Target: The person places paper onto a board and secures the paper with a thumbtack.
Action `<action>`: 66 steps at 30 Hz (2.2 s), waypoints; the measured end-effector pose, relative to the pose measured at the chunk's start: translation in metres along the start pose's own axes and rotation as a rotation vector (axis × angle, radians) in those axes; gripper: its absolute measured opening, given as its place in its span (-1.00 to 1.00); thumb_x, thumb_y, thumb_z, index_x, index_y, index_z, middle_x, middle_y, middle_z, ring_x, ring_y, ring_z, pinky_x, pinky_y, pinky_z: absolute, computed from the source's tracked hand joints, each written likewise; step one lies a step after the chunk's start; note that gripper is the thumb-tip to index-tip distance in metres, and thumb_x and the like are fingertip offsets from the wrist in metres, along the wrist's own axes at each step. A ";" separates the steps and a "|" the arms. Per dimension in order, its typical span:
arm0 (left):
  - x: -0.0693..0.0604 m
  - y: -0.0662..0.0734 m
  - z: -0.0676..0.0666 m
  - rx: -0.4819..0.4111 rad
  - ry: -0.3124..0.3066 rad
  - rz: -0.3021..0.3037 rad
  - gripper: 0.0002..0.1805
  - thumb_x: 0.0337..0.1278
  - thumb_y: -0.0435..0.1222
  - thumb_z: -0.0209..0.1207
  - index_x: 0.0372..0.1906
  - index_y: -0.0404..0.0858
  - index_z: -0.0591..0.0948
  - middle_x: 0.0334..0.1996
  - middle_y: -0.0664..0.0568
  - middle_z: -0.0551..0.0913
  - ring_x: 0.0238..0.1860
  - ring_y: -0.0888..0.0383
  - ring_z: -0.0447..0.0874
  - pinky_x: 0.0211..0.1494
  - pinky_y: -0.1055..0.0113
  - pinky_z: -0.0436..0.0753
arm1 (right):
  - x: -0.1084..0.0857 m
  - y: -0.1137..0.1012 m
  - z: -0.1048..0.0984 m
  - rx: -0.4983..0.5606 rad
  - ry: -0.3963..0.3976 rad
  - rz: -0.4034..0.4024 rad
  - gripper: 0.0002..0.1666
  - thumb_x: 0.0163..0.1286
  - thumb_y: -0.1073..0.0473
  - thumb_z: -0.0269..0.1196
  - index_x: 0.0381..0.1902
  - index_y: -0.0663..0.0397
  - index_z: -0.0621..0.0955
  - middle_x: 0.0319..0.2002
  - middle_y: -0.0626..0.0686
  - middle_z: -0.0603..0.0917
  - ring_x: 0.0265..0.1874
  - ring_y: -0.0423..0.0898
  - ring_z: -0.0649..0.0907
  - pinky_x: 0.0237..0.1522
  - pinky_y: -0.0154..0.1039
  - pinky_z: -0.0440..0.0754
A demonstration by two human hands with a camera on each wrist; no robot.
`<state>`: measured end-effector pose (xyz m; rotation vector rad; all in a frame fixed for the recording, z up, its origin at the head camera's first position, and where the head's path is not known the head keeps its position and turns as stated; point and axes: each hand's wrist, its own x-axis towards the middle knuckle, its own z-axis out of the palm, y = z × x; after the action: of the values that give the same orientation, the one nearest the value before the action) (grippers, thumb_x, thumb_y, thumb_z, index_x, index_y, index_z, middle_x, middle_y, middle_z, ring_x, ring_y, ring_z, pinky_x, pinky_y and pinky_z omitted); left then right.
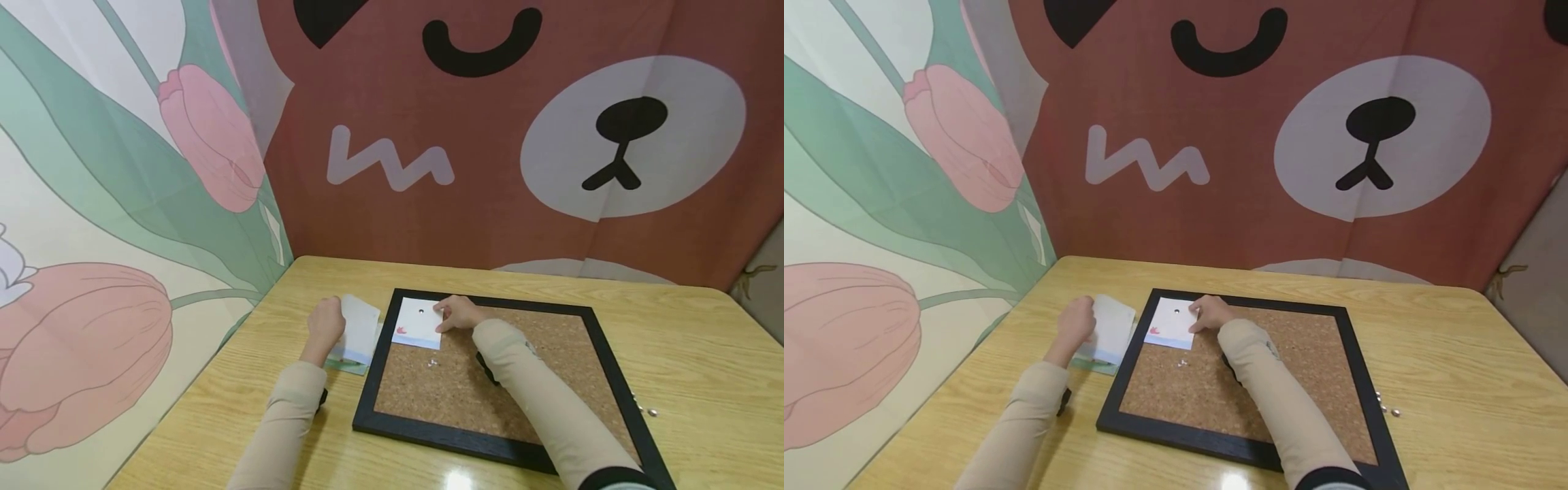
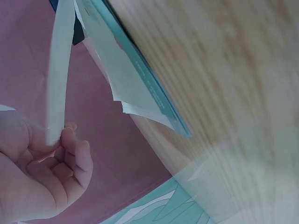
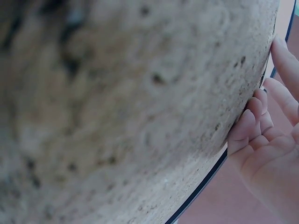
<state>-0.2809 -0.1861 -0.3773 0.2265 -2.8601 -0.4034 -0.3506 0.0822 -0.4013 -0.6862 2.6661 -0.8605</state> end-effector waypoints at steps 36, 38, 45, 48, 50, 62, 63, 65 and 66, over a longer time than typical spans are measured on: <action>-0.017 0.016 -0.004 -0.596 -0.232 0.030 -0.59 0.04 -0.53 0.11 0.07 -0.45 0.42 -0.54 -0.07 0.53 -0.62 0.16 0.45 -0.54 0.39 0.45 | -0.002 -0.001 0.000 0.008 -0.001 0.004 -0.38 0.04 0.24 0.36 0.08 0.31 0.47 -0.54 0.06 0.44 -0.48 -0.09 0.33 -0.41 -0.25 0.28; -0.017 0.018 -0.003 -0.619 -0.250 0.018 -0.59 0.02 -0.54 0.12 0.05 -0.44 0.44 -0.55 -0.07 0.53 -0.65 0.16 0.45 -0.55 0.38 0.46 | -0.002 -0.001 -0.001 0.010 0.003 0.005 -0.38 0.04 0.24 0.36 0.08 0.31 0.47 -0.46 0.09 0.48 -0.44 -0.08 0.37 -0.39 -0.24 0.31; -0.021 0.023 0.000 -0.675 -0.342 0.023 -0.59 -0.03 -0.57 0.14 0.02 -0.47 0.43 -0.55 -0.08 0.52 -0.65 0.14 0.51 -0.50 0.30 0.58 | -0.002 -0.001 -0.002 0.018 0.000 0.016 -0.38 0.04 0.24 0.36 0.09 0.29 0.47 -0.16 0.17 0.52 -0.23 -0.03 0.46 -0.26 -0.19 0.42; -0.024 0.025 0.000 -0.688 -0.380 0.023 -0.59 -0.04 -0.59 0.14 0.02 -0.48 0.43 -0.56 -0.09 0.52 -0.66 0.13 0.51 -0.50 0.28 0.58 | -0.002 -0.002 -0.001 0.024 0.003 0.019 -0.38 0.04 0.24 0.36 0.09 0.28 0.47 -0.12 0.20 0.52 -0.17 0.00 0.48 -0.18 -0.15 0.45; -0.025 0.026 0.000 -0.684 -0.399 0.027 -0.59 -0.04 -0.59 0.14 0.01 -0.48 0.44 -0.57 -0.08 0.52 -0.65 0.14 0.51 -0.50 0.27 0.59 | -0.002 -0.002 -0.001 0.025 0.003 0.013 -0.38 0.04 0.24 0.35 0.09 0.29 0.47 -0.09 0.22 0.51 -0.12 0.04 0.48 -0.14 -0.12 0.45; -0.028 0.029 0.004 -0.705 -0.504 0.051 -0.56 -0.04 -0.61 0.13 0.05 -0.48 0.41 -0.57 -0.10 0.53 -0.68 0.15 0.51 -0.50 0.27 0.59 | -0.004 -0.003 -0.002 0.030 -0.007 -0.013 -0.38 0.06 0.25 0.34 0.10 0.33 0.45 -0.28 0.18 0.53 -0.32 -0.04 0.46 -0.32 -0.21 0.42; -0.028 0.029 0.005 -0.706 -0.517 0.058 -0.56 -0.05 -0.61 0.13 0.05 -0.49 0.41 -0.57 -0.10 0.53 -0.68 0.15 0.51 -0.50 0.27 0.59 | -0.004 -0.003 -0.002 0.033 -0.008 -0.010 -0.38 0.06 0.25 0.34 0.10 0.33 0.45 -0.35 0.16 0.52 -0.38 -0.06 0.43 -0.35 -0.23 0.38; -0.028 0.031 0.006 -0.704 -0.537 0.065 -0.55 -0.05 -0.62 0.13 0.05 -0.49 0.41 -0.58 -0.10 0.54 -0.69 0.15 0.51 -0.51 0.28 0.59 | -0.004 -0.002 -0.002 0.032 -0.006 -0.006 -0.38 0.06 0.25 0.34 0.10 0.32 0.45 -0.43 0.11 0.49 -0.44 -0.09 0.38 -0.39 -0.25 0.34; -0.028 0.031 0.006 -0.702 -0.548 0.066 -0.55 -0.05 -0.62 0.13 0.04 -0.49 0.41 -0.58 -0.10 0.54 -0.69 0.16 0.50 -0.51 0.28 0.59 | -0.004 -0.001 -0.002 0.032 -0.007 -0.003 -0.38 0.06 0.25 0.34 0.10 0.32 0.45 -0.46 0.09 0.47 -0.46 -0.09 0.35 -0.40 -0.25 0.31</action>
<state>-0.2590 -0.1495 -0.3800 -0.1341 -2.9667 -1.6136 -0.3478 0.0843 -0.3984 -0.6845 2.6404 -0.8973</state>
